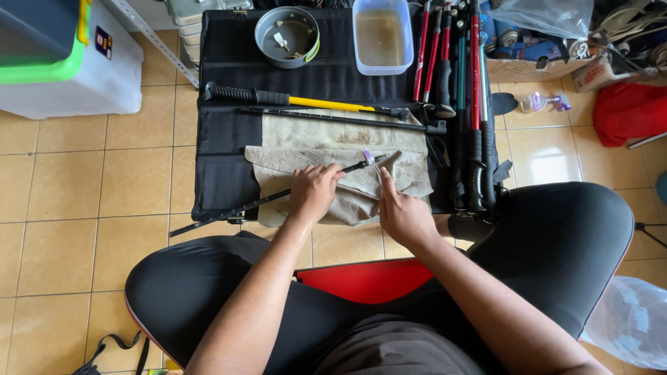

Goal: Cleaning and maintaining trekking pole segments using a brush, cleaning solution, and a cloth.

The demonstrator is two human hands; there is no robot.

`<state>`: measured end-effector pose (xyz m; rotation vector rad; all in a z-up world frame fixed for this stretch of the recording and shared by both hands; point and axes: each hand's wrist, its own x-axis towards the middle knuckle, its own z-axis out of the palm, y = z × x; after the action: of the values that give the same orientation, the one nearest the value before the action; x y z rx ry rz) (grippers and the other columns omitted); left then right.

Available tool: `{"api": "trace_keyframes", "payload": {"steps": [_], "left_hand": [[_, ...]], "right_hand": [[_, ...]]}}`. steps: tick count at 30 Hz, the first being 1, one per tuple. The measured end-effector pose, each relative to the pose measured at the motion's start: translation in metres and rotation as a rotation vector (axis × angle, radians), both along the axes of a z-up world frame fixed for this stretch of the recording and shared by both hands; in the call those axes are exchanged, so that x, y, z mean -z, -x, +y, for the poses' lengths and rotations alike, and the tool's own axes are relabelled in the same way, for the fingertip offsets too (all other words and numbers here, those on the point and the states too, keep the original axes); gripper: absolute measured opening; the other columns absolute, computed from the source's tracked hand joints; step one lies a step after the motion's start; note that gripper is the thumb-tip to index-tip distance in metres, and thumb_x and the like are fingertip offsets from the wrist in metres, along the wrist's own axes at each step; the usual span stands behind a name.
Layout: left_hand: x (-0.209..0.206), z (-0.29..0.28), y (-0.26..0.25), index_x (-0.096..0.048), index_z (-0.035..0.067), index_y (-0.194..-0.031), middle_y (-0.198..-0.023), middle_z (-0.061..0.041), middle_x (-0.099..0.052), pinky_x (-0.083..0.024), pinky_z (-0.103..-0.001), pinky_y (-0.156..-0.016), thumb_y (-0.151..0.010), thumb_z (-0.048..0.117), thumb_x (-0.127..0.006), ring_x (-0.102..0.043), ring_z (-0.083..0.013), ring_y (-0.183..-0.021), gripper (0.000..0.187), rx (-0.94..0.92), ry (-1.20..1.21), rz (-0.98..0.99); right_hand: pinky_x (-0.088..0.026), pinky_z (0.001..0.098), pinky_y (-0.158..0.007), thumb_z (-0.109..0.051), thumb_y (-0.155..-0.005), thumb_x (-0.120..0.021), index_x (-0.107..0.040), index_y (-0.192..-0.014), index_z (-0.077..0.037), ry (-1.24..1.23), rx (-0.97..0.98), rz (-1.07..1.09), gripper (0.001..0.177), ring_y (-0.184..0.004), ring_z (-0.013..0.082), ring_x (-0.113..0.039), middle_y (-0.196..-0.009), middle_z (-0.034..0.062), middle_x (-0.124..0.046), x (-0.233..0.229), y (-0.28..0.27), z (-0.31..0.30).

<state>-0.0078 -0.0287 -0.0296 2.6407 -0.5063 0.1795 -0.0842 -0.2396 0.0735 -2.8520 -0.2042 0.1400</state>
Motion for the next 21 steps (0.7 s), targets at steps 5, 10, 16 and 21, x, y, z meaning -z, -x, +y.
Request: {"api": "trace_keyframes", "payload": {"steps": [5, 10, 16, 21], "left_hand": [[-0.018, 0.008, -0.001, -0.068, 0.025, -0.109, -0.082, -0.005, -0.071, -0.055, -0.045, -0.078, -0.106, 0.039, -0.051, -0.073, -0.0278, -0.085, 0.022, -0.041, 0.036, -0.003], [-0.019, 0.006, -0.003, -0.070, 0.024, -0.110, -0.084, -0.004, -0.072, -0.055, -0.045, -0.078, -0.106, 0.036, -0.054, -0.073, -0.0277, -0.086, 0.021, -0.051, 0.045, -0.029], [-0.019, 0.011, -0.003, -0.070, 0.022, -0.110, -0.082, -0.006, -0.072, -0.054, -0.045, -0.078, -0.106, 0.036, -0.053, -0.073, -0.0284, -0.084, 0.023, -0.050, 0.013, -0.018], [-0.028, 0.000, 0.005, -0.070, 0.026, -0.110, -0.084, -0.004, -0.072, -0.052, -0.043, -0.082, -0.107, 0.036, -0.052, -0.073, -0.0265, -0.089, 0.021, 0.066, 0.017, -0.007]], "right_hand": [[-0.059, 0.0574, -0.064, -0.021, -0.097, -0.039, -0.036, -0.154, -0.015, 0.022, -0.023, 0.012, 0.058, -0.065, 0.0466, -0.072, -0.078, 0.0177, -0.073, 0.008, 0.006, 0.000], [-0.062, 0.0502, -0.063, -0.018, -0.096, -0.039, -0.037, -0.154, -0.013, 0.089, -0.065, -0.049, 0.058, -0.061, 0.0400, -0.074, -0.075, 0.0132, -0.073, 0.015, -0.001, 0.002], [-0.060, 0.0558, -0.064, -0.019, -0.098, -0.040, -0.040, -0.153, -0.014, -0.009, -0.032, -0.037, 0.056, -0.063, 0.0456, -0.072, -0.079, 0.0190, -0.074, -0.004, 0.004, 0.001], [-0.060, 0.0562, -0.065, -0.020, -0.098, -0.042, -0.039, -0.154, -0.016, 0.001, -0.009, -0.032, 0.057, -0.065, 0.0456, -0.073, -0.079, 0.0203, -0.074, 0.000, 0.001, 0.001]]}}
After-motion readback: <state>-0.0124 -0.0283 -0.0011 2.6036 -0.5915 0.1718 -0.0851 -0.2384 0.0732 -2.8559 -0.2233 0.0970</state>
